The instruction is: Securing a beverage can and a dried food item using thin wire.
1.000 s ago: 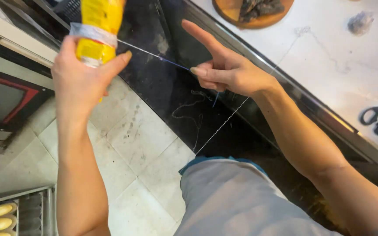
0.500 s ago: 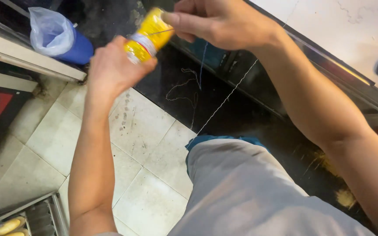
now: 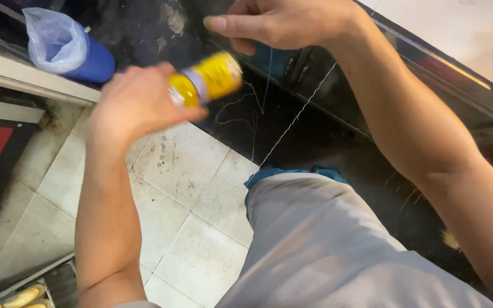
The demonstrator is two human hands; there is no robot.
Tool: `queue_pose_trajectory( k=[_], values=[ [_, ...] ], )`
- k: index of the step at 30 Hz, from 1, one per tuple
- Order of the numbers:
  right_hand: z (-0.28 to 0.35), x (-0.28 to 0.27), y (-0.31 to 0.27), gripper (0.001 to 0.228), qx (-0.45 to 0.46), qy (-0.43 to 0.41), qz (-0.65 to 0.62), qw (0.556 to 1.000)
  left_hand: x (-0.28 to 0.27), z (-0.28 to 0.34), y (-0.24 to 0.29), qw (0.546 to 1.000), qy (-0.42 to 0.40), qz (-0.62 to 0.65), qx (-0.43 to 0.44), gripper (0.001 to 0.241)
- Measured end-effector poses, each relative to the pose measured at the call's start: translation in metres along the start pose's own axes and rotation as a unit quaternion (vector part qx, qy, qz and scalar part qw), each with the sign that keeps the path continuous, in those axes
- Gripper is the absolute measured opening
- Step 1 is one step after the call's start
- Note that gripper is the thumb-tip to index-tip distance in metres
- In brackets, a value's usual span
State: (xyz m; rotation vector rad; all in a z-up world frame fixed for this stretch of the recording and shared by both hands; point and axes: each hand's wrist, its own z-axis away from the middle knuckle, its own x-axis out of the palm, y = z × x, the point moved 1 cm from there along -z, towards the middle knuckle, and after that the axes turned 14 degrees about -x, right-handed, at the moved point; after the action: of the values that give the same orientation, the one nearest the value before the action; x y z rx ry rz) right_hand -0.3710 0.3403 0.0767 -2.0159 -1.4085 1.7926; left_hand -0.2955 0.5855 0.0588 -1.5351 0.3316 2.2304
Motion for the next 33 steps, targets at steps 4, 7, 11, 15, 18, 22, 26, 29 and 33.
queue_pose_trajectory(
  k=[4,7,11,15,18,22,26,29,33],
  values=[
    [0.017,0.015,-0.014,0.033,-0.046,0.025,-0.176,0.983,-0.010,0.002,-0.040,0.928,0.311,0.205,0.031,0.060],
    [0.038,0.042,0.031,0.070,-0.035,0.059,-0.370,0.926,-0.036,0.033,-0.042,0.783,0.053,0.610,0.105,0.024],
    [0.021,0.041,0.046,0.017,-0.007,0.067,-0.353,0.933,-0.032,0.046,-0.005,0.896,-0.161,0.286,0.300,0.058],
    [-0.005,0.007,-0.001,0.033,-0.127,0.001,-0.114,0.985,0.005,0.016,0.008,0.996,-0.075,0.028,0.026,0.062],
    [0.006,0.007,-0.035,0.035,-0.016,-0.002,-0.120,0.993,0.030,-0.015,-0.034,0.979,0.154,0.121,-0.060,0.061],
    [0.035,0.044,-0.004,0.074,-0.029,0.006,-0.333,0.942,0.008,0.010,-0.065,0.881,0.383,0.248,0.121,0.050],
    [0.039,0.058,0.046,0.077,-0.047,0.021,-0.499,0.865,-0.028,0.041,-0.040,0.848,-0.063,0.437,0.292,0.057],
    [0.024,0.043,0.043,0.068,-0.051,0.004,-0.415,0.908,-0.023,0.047,0.005,0.912,-0.176,0.236,0.286,0.058],
    [0.005,0.015,0.000,0.046,0.032,0.034,-0.118,0.992,0.014,0.010,0.016,0.998,-0.055,0.017,0.022,0.055]
  ],
)
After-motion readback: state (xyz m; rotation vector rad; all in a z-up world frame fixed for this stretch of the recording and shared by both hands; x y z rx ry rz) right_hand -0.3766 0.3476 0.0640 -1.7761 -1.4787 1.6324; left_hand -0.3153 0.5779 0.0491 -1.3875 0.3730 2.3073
